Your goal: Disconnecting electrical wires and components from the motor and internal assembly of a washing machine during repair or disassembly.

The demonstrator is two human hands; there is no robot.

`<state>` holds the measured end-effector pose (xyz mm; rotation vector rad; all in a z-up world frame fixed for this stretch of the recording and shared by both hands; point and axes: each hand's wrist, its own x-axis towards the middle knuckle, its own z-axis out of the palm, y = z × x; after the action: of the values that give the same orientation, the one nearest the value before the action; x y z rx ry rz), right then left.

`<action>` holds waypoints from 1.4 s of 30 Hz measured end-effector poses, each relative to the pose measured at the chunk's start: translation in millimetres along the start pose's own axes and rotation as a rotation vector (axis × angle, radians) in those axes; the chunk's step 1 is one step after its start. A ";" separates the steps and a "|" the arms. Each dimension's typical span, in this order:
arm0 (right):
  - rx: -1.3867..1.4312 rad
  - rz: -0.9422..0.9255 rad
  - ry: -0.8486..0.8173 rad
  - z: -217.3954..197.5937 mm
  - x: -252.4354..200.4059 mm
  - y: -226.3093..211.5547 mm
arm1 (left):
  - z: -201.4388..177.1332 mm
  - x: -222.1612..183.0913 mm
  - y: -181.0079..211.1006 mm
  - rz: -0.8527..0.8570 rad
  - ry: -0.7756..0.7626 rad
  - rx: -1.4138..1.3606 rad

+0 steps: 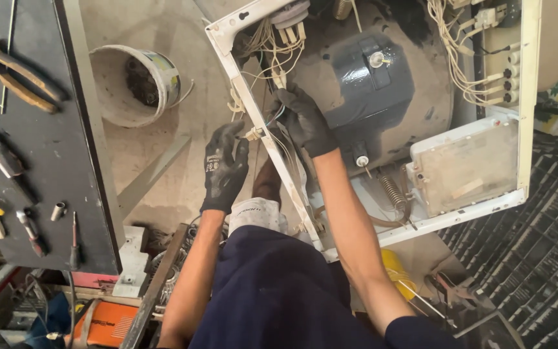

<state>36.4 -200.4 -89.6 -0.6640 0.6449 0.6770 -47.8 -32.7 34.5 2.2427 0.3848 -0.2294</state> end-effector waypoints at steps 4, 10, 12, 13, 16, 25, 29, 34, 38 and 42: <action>0.021 -0.026 -0.011 8.0 -6.5 -0.6 | -10.9 12.8 29.4 0.071 0.161 0.025; 0.093 -0.079 -0.027 30.4 -16.5 -8.8 | -5.9 61.6 73.4 -0.114 -0.047 -0.041; 0.080 -0.122 -0.036 26.8 -22.8 -14.3 | -2.1 76.0 90.1 -0.140 -0.126 0.027; -0.364 -0.444 -0.269 26.2 -34.5 -22.3 | 0.0 82.5 98.4 -0.325 -0.276 0.070; -0.348 -0.446 -0.359 7.1 -20.0 -9.6 | 30.4 106.8 71.4 -0.335 -0.319 0.265; 0.168 -0.068 -0.111 3.5 -8.6 -0.9 | 41.4 113.5 29.2 0.435 -0.105 0.474; 0.249 0.001 -0.055 -13.3 -0.8 9.7 | 25.9 104.6 42.1 0.656 -0.225 0.581; 0.421 0.070 -0.156 5.3 -12.1 4.2 | 4.4 117.7 58.6 0.774 -0.357 0.678; 0.463 0.035 -0.333 12.0 -3.0 8.6 | -0.2 110.7 57.0 0.808 -0.274 0.887; 0.408 0.088 -0.049 5.7 11.4 18.5 | -3.1 107.8 56.5 0.777 -0.251 0.676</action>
<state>31.6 -181.3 -100.3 -0.2416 0.7433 0.6167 73.0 -43.4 45.4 2.7707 -0.8105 -0.2376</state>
